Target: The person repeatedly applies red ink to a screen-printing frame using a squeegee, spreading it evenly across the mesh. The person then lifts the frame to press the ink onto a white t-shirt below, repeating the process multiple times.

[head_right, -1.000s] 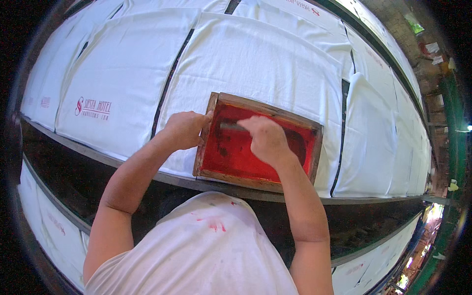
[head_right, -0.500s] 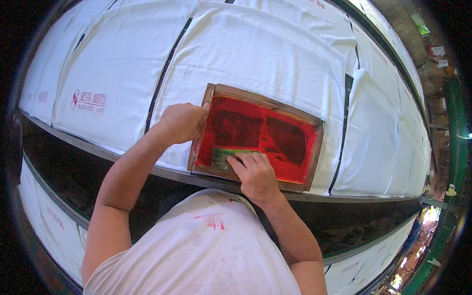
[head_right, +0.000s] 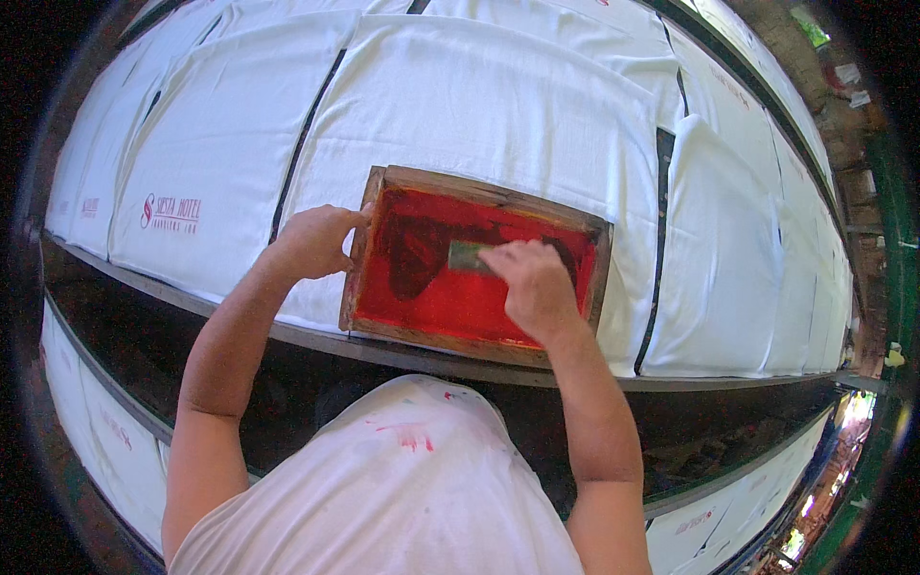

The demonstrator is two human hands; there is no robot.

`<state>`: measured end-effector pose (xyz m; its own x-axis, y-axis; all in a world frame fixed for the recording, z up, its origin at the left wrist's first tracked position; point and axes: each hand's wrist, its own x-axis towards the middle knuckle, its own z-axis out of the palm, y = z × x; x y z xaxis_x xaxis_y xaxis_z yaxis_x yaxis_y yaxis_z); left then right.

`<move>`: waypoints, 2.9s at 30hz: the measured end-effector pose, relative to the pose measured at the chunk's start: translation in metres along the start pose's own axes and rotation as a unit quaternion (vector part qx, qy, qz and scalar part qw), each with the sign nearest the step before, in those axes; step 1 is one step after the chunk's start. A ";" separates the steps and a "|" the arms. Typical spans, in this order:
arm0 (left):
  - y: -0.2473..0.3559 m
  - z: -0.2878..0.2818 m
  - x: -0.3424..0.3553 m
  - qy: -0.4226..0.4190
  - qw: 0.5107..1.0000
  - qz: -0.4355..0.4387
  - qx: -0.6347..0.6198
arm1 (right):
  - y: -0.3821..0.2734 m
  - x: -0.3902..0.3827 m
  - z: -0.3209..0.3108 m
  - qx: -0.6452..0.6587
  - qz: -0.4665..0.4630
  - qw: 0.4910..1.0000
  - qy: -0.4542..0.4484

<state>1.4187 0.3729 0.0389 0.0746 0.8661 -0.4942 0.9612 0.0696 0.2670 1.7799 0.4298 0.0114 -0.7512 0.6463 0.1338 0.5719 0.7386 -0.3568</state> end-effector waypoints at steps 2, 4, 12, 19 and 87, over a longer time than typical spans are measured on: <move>0.002 0.002 0.001 0.008 1.000 -0.002 -0.001 | -0.015 -0.026 -0.002 -0.001 -0.011 1.000 -0.018; 0.011 -0.003 -0.001 0.006 1.000 -0.011 0.007 | -0.020 -0.048 -0.009 0.024 -0.015 1.000 -0.014; 0.014 0.003 0.000 0.038 0.998 -0.042 -0.020 | 0.064 -0.033 -0.048 0.055 0.011 0.998 -0.009; 0.005 0.019 -0.001 0.065 0.992 -0.084 -0.068 | 0.092 -0.016 -0.046 0.031 0.034 0.999 -0.012; -0.028 0.007 -0.007 0.024 0.999 0.041 -0.008 | -0.046 0.087 0.022 0.030 0.031 0.999 -0.021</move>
<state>1.3929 0.3613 0.0286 0.1395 0.8923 -0.4294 0.9481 0.0048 0.3180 1.6806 0.4480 0.0193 -0.7286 0.6813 0.0707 0.5983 0.6832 -0.4187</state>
